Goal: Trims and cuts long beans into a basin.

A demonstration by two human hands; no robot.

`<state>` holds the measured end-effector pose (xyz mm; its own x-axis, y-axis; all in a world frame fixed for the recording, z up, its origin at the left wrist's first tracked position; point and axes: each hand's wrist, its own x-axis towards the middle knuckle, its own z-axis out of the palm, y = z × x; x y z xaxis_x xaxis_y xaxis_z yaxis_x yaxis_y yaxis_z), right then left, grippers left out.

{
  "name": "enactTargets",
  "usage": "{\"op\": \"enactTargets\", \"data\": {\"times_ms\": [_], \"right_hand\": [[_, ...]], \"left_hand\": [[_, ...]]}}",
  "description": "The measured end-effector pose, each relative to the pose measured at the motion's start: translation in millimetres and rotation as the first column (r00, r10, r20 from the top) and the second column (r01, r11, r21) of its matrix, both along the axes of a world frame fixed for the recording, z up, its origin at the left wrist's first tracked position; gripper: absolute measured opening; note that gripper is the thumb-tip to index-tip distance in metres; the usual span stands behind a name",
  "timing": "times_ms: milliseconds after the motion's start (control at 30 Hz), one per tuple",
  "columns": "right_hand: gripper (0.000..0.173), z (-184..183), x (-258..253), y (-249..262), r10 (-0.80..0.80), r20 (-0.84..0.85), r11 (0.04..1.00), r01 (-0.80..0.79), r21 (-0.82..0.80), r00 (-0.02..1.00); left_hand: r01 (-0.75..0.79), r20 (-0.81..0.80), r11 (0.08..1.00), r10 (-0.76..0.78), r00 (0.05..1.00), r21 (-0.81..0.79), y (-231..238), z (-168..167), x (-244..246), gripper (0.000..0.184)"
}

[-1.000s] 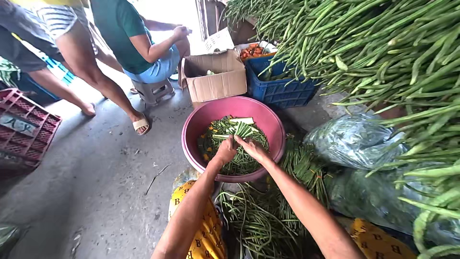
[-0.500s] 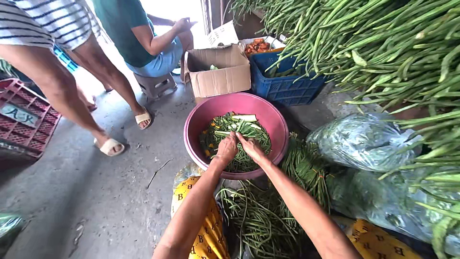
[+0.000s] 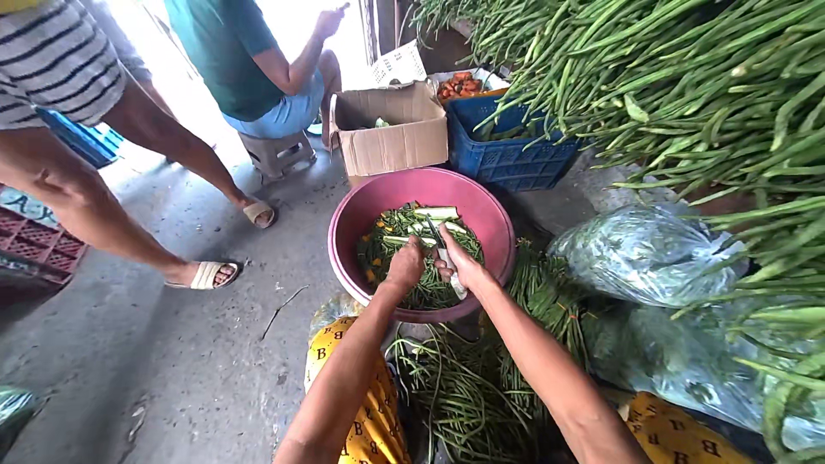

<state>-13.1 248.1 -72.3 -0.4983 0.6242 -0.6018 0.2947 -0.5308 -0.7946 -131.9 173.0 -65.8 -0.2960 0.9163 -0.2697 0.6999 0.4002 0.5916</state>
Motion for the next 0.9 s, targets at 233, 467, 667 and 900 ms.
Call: {"op": "enactTargets", "data": {"times_ms": [233, 467, 667, 900], "right_hand": [[0.057, 11, 7, 16, 0.221, 0.183, 0.799, -0.285, 0.53, 0.958], [0.028, 3, 15, 16, 0.309, 0.073, 0.7, -0.279, 0.658, 0.948], [0.019, -2, 20, 6, 0.174, -0.151, 0.805, -0.052, 0.591, 0.973], [0.012, 6, 48, -5, 0.129, -0.206, 0.815, 0.015, 0.579, 0.97]], "left_hand": [[-0.041, 0.426, 0.972, -0.064, 0.902, 0.232, -1, 1, 0, 0.039], [0.106, 0.513, 0.948, -0.254, 0.82, 0.301, -4, -8, -2, 0.075], [-0.009, 0.746, 0.969, -0.185, 0.639, 0.248, -12, 7, 3, 0.074], [0.021, 0.932, 0.998, -0.055, 0.358, 0.051, -16, 11, 3, 0.075]]}}
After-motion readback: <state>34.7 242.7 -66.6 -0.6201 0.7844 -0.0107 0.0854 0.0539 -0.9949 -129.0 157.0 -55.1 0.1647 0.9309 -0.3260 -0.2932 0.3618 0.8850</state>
